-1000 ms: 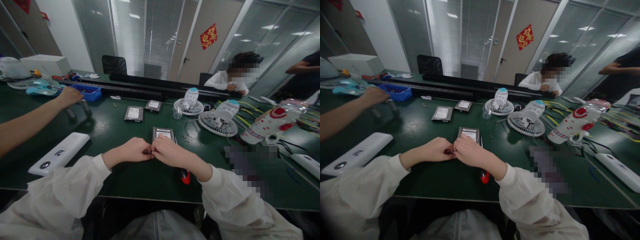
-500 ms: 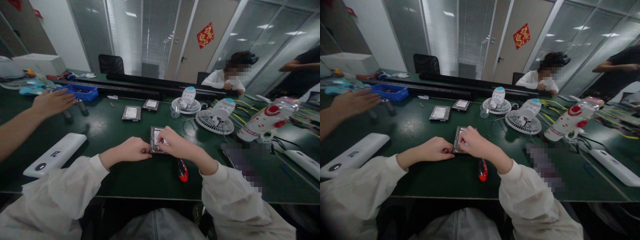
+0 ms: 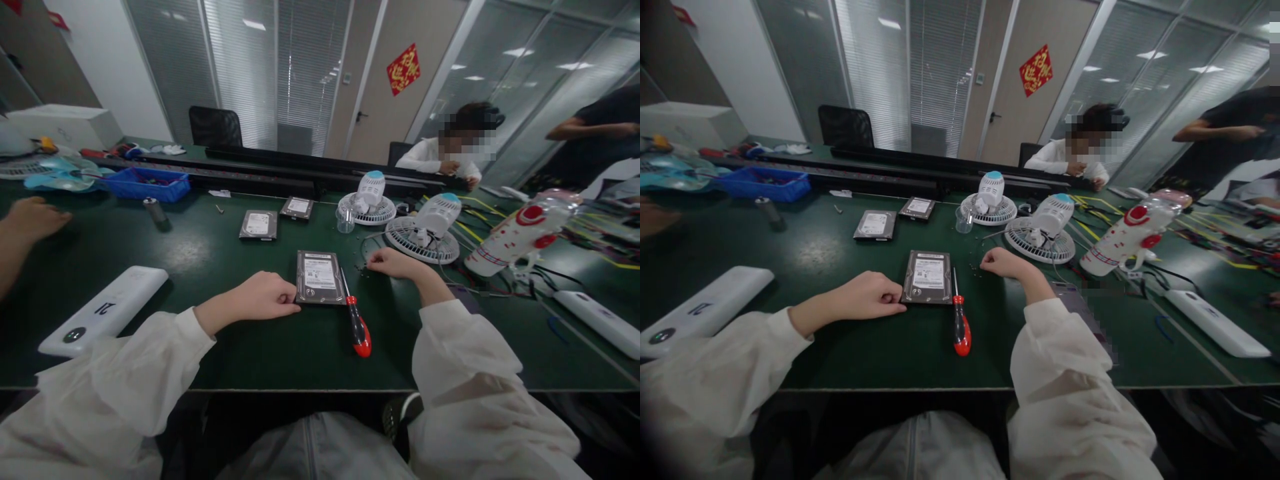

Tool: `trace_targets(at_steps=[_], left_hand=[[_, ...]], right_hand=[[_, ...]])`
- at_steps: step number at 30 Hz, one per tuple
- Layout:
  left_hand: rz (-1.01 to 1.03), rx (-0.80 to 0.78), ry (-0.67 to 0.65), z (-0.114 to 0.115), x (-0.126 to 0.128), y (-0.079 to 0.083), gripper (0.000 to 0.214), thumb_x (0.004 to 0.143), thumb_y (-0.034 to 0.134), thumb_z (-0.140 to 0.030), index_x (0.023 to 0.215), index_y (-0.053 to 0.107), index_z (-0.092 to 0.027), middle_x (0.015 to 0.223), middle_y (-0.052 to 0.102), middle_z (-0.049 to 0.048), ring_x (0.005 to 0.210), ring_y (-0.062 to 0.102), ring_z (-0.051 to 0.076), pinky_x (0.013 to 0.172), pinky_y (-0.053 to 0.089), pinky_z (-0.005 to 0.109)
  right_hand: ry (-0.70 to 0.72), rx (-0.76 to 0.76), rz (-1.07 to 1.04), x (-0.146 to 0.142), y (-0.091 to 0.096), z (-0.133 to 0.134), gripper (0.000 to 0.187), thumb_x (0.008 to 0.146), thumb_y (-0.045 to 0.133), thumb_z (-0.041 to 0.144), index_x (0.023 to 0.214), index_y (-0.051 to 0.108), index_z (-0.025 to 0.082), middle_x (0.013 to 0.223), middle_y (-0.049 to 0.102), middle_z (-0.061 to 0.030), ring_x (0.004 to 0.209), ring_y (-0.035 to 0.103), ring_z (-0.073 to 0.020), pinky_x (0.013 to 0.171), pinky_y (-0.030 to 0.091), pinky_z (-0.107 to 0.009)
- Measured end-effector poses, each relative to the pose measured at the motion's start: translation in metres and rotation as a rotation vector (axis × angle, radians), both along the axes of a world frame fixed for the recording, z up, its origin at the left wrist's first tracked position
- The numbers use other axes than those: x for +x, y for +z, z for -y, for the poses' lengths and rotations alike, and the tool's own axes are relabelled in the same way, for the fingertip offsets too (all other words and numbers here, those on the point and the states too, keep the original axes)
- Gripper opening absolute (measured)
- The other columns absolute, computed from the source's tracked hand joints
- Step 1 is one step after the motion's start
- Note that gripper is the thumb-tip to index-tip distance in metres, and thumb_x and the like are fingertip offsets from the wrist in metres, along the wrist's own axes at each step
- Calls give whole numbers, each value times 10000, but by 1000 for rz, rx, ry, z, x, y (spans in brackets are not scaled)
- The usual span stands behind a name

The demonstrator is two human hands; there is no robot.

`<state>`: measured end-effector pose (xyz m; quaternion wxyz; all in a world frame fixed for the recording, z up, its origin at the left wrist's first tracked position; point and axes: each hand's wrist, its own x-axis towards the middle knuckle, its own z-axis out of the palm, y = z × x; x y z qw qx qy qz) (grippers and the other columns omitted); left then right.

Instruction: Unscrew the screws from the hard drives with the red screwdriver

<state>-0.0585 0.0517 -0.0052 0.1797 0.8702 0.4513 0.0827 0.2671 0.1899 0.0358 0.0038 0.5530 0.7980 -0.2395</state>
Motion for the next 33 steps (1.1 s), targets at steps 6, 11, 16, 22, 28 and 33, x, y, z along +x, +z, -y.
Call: trace_targets(at_steps=[6, 11, 16, 22, 28, 33], left_hand=[[-1, 5, 1, 1, 2, 4, 316, 994, 698, -382, 737, 652, -204, 682, 667, -37, 639, 638, 142, 648, 377, 268], [0, 4, 3, 1, 2, 4, 299, 997, 689, -381, 754, 667, -208, 695, 684, -31, 655, 651, 149, 649, 377, 267], [-13, 12, 7, 1, 2, 4, 310, 992, 697, -381, 741, 655, -205, 698, 684, -27, 658, 647, 150, 652, 380, 266], [-9, 13, -14, 1, 0, 7, 356, 989, 700, -442, 732, 642, -202, 689, 674, -29, 653, 646, 146, 642, 374, 264], [-71, 18, 74, 0, 1, 10, 453, 943, 693, -621, 765, 662, -206, 705, 685, -14, 659, 650, 167, 616, 360, 278], [-97, 39, 286, 0, 3, 16, 530, 890, 657, -743, 902, 679, -214, 807, 727, 18, 709, 675, 207, 592, 365, 290]], right_hand=[[21, 22, 35, -1, 0, 3, 157, 932, 704, 255, 811, 706, 155, 786, 716, -19, 795, 665, -159, 794, 525, -278], [20, 41, 45, -2, 3, 6, 167, 895, 668, 271, 816, 741, 143, 742, 723, -44, 738, 647, -165, 735, 515, -274], [1, 84, 78, 4, 17, 9, 224, 948, 573, 249, 831, 732, 144, 874, 779, -97, 831, 698, -195, 787, 517, -285], [106, 60, 118, -5, 49, 63, 371, 943, 653, 553, 912, 659, 184, 894, 743, -66, 765, 650, -193, 667, 457, -296], [295, 64, 341, -47, 41, 128, 609, 826, 801, 685, 1087, 619, 165, 1002, 766, -151, 882, 732, -317, 630, 384, -322], [333, 63, 422, -60, 27, 135, 692, 854, 833, 587, 1257, 579, 85, 1146, 770, -249, 1063, 757, -412, 707, 461, -354]])
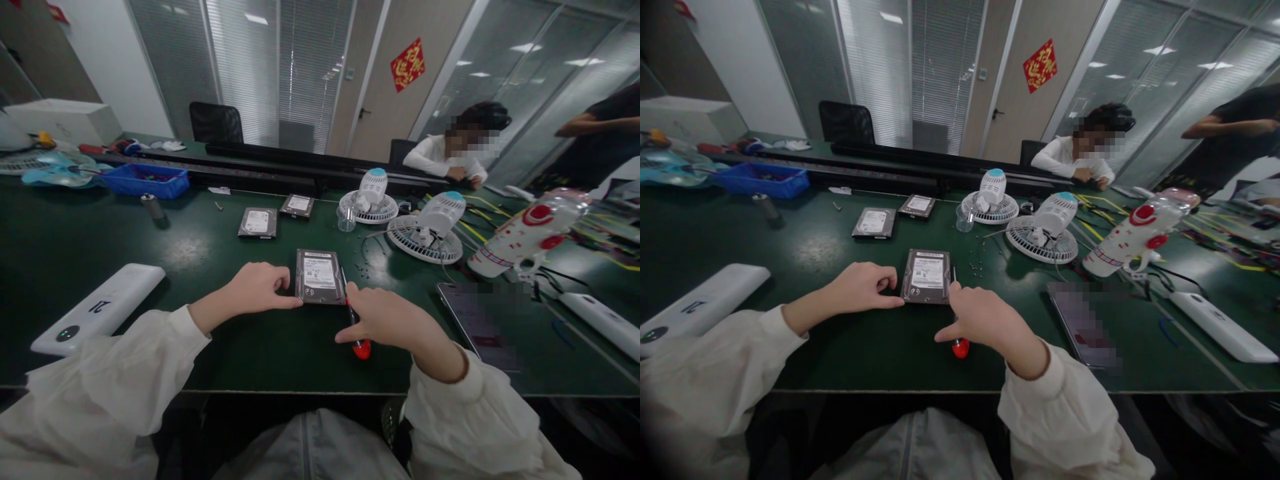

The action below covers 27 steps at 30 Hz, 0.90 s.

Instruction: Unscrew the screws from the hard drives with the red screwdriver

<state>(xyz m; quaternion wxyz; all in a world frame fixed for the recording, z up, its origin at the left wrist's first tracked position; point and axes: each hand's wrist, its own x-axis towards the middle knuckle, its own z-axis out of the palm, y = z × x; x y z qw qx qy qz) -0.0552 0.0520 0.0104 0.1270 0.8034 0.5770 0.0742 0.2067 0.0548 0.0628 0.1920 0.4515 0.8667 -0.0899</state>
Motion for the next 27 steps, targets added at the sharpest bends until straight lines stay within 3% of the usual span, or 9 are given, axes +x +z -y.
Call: trace_targets(at_steps=[4, 6, 8, 10, 14, 19, 23, 27], left_hand=[[35, 12, 77, 0, 0, -2, 536, 892, 647, -742, 1003, 665, -218, 833, 732, 12, 728, 682, 209, 596, 380, 290], [47, -1, 104, -1, 1, -4, 553, 892, 643, -745, 1056, 662, -216, 891, 745, 20, 759, 691, 211, 607, 391, 290], [57, -16, 129, -1, 1, -6, 586, 889, 649, -746, 1128, 661, -211, 984, 755, 38, 805, 700, 220, 625, 406, 293], [70, -9, 142, 0, 2, -8, 647, 876, 674, -744, 1233, 647, -204, 1081, 755, 59, 846, 705, 230, 656, 431, 305], [112, 36, 116, 2, 3, -10, 793, 862, 715, -731, 1426, 579, -192, 1220, 742, 93, 911, 714, 250, 761, 491, 349], [110, 26, 89, 5, 5, -9, 768, 903, 699, -692, 1454, 619, -164, 1227, 738, 125, 972, 715, 280, 803, 516, 373], [117, 41, 65, 4, 4, -9, 779, 924, 679, -684, 1503, 618, -167, 1194, 749, 117, 944, 707, 268, 797, 517, 363], [150, 39, 44, 5, 3, -9, 687, 929, 678, -673, 1427, 685, -198, 1170, 749, 89, 881, 697, 235, 770, 514, 348]], right_hand=[[-31, -69, -46, -2, 0, -2, 583, 876, 820, 461, 1255, 566, 98, 1194, 762, -253, 1044, 774, -375, 701, 504, -342], [-87, -121, -76, -2, 1, -4, 474, 899, 758, 357, 1244, 540, 116, 1156, 772, -220, 806, 787, -277, 602, 506, -315], [-147, -185, -99, -1, 4, -6, 400, 904, 679, 273, 1235, 508, 128, 1094, 781, -183, 544, 700, -178, 492, 483, -298], [-177, -187, -125, 3, 8, -10, 338, 891, 647, 258, 1177, 506, 147, 1061, 779, -162, 473, 648, -146, 460, 464, -294], [-216, 5, -202, 18, 17, -21, 204, 887, 633, 303, 999, 498, 200, 1008, 762, -143, 730, 729, -224, 591, 458, -302], [-429, 100, -546, 45, 26, -38, 261, 912, 643, 399, 974, 444, 244, 754, 672, -18, 530, 622, -172, 504, 434, -297], [-517, 331, -880, 56, 28, -48, 388, 832, 740, 488, 950, 448, 260, 811, 624, -11, 547, 657, -199, 486, 494, -334], [-507, 554, -1263, 49, 31, -54, 473, 775, 767, 426, 1023, 389, 286, 897, 597, -6, 586, 655, -196, 519, 529, -368]])
